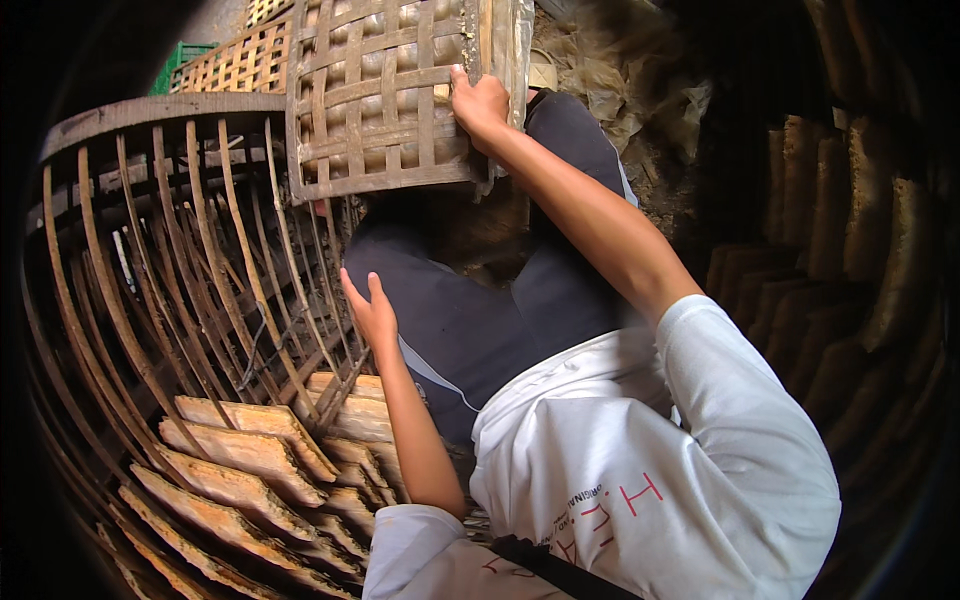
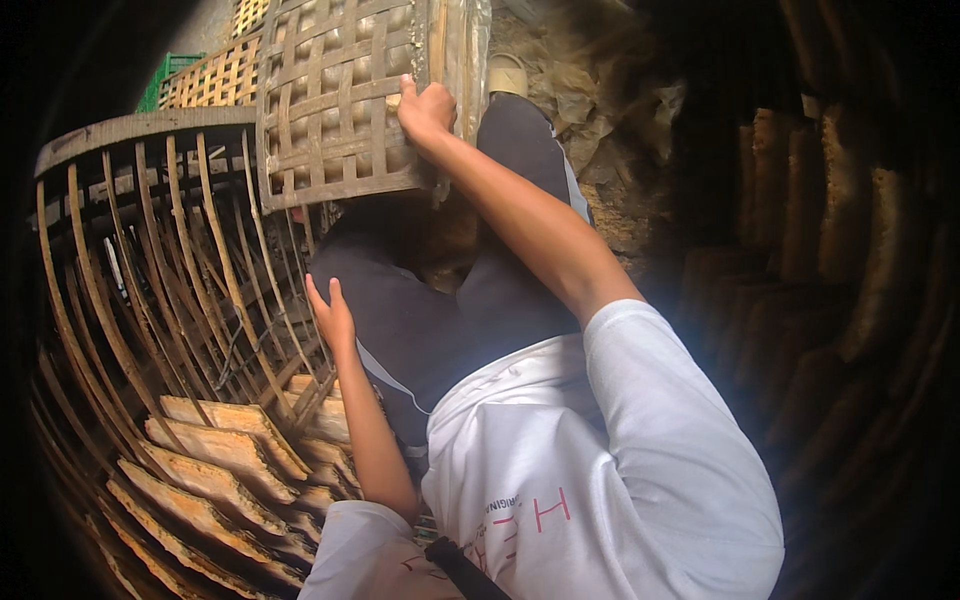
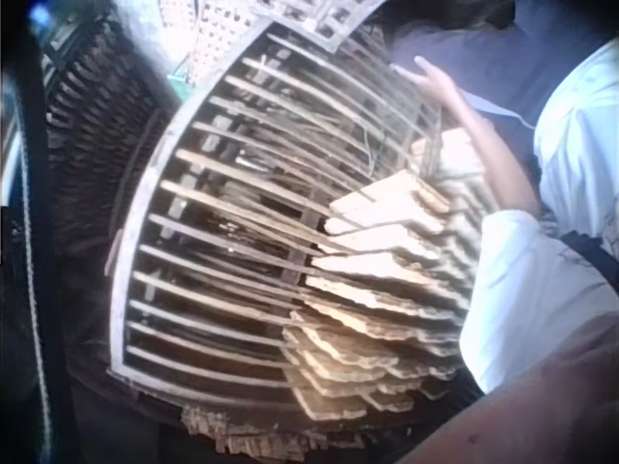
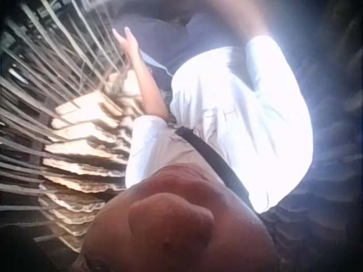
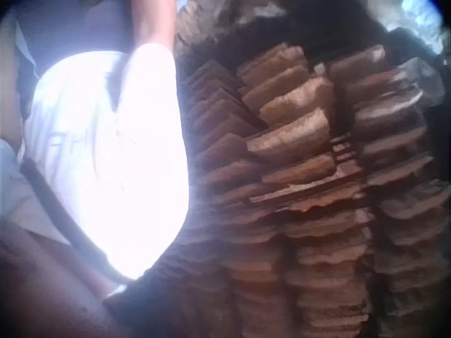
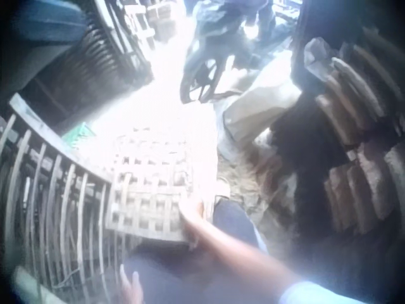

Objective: The person sits inside a confined wooden structure and repeatedly wraps flat, rectangular items in plastic sheeting. They fold the plastic around each item and place the wrapped unit onto a stack on a woven tray.

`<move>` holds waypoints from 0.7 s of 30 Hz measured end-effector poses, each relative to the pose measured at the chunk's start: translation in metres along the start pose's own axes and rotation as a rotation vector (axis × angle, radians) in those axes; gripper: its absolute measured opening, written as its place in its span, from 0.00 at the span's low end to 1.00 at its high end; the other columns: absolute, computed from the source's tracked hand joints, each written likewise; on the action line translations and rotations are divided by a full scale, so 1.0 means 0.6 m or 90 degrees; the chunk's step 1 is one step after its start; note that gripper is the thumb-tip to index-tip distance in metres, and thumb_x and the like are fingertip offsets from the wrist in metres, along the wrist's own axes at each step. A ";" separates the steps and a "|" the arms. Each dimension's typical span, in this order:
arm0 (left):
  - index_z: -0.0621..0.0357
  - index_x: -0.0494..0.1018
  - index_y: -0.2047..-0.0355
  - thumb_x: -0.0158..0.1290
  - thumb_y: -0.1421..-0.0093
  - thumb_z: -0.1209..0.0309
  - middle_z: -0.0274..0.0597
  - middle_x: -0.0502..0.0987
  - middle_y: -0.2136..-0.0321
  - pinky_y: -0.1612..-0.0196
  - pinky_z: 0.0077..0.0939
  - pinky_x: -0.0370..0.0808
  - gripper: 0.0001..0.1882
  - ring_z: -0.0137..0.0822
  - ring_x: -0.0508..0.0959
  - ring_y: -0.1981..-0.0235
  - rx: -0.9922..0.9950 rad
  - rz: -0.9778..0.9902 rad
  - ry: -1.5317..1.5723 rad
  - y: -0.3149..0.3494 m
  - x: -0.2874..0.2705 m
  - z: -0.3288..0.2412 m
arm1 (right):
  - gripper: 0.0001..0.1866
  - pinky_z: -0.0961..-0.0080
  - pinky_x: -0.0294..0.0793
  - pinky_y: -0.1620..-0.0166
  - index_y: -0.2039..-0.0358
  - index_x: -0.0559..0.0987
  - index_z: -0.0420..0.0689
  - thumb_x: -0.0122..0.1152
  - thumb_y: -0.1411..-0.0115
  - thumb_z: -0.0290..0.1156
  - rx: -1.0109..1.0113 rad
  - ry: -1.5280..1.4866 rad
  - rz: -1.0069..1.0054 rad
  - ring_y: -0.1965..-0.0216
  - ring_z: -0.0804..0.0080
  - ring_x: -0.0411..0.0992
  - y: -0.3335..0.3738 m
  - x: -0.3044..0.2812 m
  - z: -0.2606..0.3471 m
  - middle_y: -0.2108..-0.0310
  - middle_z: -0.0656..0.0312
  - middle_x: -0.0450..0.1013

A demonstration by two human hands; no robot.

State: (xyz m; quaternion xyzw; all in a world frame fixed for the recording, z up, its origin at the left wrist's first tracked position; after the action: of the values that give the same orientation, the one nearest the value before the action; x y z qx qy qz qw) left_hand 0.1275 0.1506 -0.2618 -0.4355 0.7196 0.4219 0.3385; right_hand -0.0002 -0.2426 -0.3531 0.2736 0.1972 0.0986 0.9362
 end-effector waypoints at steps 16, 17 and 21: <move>0.47 0.55 0.29 0.49 0.33 0.54 0.53 0.62 0.32 0.33 0.41 0.59 0.35 0.55 0.65 0.34 -0.039 -0.012 0.017 -0.008 0.000 0.034 | 0.18 0.62 0.78 0.64 0.65 0.83 0.36 0.58 0.35 0.40 -0.352 0.160 -0.092 0.71 0.54 0.80 0.038 -0.230 0.173 0.72 0.47 0.80; 0.47 0.55 0.29 0.49 0.33 0.55 0.53 0.62 0.32 0.33 0.41 0.59 0.34 0.55 0.64 0.34 -0.032 -0.010 0.018 -0.006 -0.001 0.024 | 0.18 0.64 0.77 0.65 0.68 0.84 0.38 0.57 0.35 0.41 -0.362 0.127 -0.106 0.73 0.55 0.80 0.010 -0.269 0.161 0.73 0.49 0.80; 0.51 0.55 0.29 0.49 0.32 0.58 0.54 0.61 0.32 0.33 0.38 0.59 0.34 0.53 0.64 0.33 -0.016 0.008 0.050 -0.030 0.011 0.026 | 0.18 0.63 0.77 0.57 0.66 0.84 0.43 0.55 0.34 0.45 -0.272 0.243 -0.052 0.63 0.56 0.81 -0.189 -0.357 -0.052 0.69 0.51 0.81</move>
State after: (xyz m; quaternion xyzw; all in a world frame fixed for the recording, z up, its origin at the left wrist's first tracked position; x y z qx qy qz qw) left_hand 0.1430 0.1576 -0.2794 -0.4514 0.7298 0.4156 0.3015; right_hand -0.1980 -0.3846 -0.3723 0.0386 0.3554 0.1496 0.9219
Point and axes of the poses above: each hand's wrist, its own y-axis away from the middle knuckle, its own x-axis out of the palm, z = x × y, the point moved 10 cm from there along -y, towards the middle knuckle
